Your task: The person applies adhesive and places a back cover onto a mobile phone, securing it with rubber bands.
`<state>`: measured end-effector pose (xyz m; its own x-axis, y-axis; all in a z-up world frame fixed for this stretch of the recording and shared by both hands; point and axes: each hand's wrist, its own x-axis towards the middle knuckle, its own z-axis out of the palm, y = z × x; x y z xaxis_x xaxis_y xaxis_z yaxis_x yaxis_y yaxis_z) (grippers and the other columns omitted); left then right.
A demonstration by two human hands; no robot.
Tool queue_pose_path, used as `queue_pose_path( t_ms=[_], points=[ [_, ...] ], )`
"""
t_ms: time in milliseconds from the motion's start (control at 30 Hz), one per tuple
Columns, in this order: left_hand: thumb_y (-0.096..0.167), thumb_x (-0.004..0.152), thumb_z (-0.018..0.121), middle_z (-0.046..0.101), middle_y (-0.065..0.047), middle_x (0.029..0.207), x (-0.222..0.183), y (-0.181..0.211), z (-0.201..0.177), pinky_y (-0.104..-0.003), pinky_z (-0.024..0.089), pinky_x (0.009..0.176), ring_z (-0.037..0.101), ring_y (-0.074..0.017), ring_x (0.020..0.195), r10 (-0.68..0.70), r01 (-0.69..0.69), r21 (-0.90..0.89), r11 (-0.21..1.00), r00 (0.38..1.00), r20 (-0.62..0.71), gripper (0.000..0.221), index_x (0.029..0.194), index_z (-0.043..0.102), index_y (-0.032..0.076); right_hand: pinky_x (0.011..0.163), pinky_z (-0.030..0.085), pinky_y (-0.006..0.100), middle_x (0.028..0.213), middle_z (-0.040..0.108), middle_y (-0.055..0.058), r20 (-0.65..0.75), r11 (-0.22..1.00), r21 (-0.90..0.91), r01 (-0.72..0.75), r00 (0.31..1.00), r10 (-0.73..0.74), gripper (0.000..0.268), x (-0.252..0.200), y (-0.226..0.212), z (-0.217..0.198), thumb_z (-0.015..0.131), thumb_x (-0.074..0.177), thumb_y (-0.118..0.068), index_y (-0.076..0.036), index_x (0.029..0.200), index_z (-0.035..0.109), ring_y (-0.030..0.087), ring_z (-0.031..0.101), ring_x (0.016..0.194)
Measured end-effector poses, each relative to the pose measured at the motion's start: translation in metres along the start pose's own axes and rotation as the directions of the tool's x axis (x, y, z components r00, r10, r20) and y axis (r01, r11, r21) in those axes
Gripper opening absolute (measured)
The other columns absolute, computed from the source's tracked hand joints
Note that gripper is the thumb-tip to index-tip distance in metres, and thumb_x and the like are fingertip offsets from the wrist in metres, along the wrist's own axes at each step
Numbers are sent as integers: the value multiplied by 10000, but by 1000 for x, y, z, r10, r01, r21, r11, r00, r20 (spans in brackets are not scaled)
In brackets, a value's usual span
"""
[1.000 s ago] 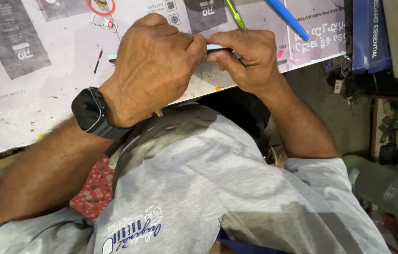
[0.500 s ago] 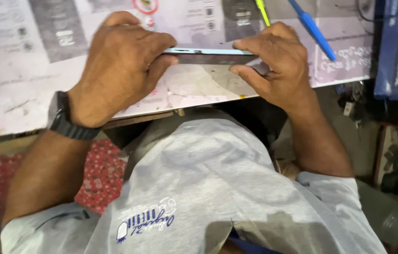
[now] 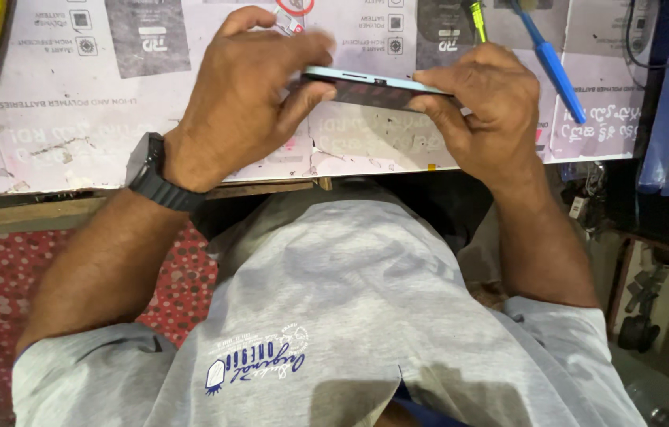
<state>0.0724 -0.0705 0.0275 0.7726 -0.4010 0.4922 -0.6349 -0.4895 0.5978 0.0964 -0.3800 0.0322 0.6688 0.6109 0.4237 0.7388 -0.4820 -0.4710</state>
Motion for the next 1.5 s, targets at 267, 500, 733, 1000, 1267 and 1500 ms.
queue_pose_path(
  t_ms=[267, 500, 733, 1000, 1267, 1500],
  points=[
    [83, 1010, 794, 732, -82, 927, 11, 7, -1, -292, 520, 751, 680, -195, 806, -240, 154, -494, 856, 964, -115, 145, 1110, 719, 10, 823, 584, 244, 1064, 761, 91, 30, 535, 783, -318, 878, 478, 192, 5, -8, 23, 766, 1010, -77, 9, 1169, 702, 109, 713, 905],
    [116, 956, 851, 704, -115, 765, 43, 33, -16, -345, 472, 572, 653, -220, 612, -105, 93, -119, 988, 990, -92, 136, 985, 758, 21, 902, 568, 282, 1052, 758, 105, 36, 789, 554, -266, 955, 296, 154, 3, -3, 20, 772, 991, 11, 32, 1107, 673, 145, 710, 955],
    [95, 955, 789, 750, -97, 1050, 48, 36, 7, -309, 609, 854, 749, -149, 955, -126, 67, -527, 847, 989, -78, 333, 1232, 644, -17, 905, 581, 277, 1091, 746, 97, 79, 465, 819, -337, 868, 489, 166, -2, 0, 29, 748, 981, 21, 24, 1121, 658, 120, 705, 970],
    [74, 987, 802, 647, -102, 673, 37, 17, 42, -282, 398, 521, 502, -88, 610, -508, 527, -432, 732, 844, 168, 230, 874, 669, -77, 872, 569, 256, 1076, 738, 86, 131, 238, 928, -285, 851, 509, 207, 19, -14, 32, 776, 1016, -44, 48, 1159, 656, 106, 679, 938],
    [25, 1045, 700, 749, -80, 840, 34, -3, 32, -267, 641, 642, 742, -112, 725, -468, 306, -820, 484, 882, 54, 64, 984, 687, 12, 809, 648, 314, 1042, 756, 146, 277, 249, 877, -411, 855, 439, 276, 4, -11, 25, 717, 1035, -144, 41, 1219, 628, 183, 762, 898],
    [24, 1023, 736, 617, -54, 686, 32, -5, 33, -272, 611, 556, 674, -109, 625, -507, 301, -764, 571, 861, -40, 292, 799, 548, 34, 768, 650, 316, 1030, 751, 178, 313, 170, 880, -443, 811, 494, 285, 13, -16, 30, 705, 1047, -127, 76, 1228, 618, 215, 763, 863]
  ],
)
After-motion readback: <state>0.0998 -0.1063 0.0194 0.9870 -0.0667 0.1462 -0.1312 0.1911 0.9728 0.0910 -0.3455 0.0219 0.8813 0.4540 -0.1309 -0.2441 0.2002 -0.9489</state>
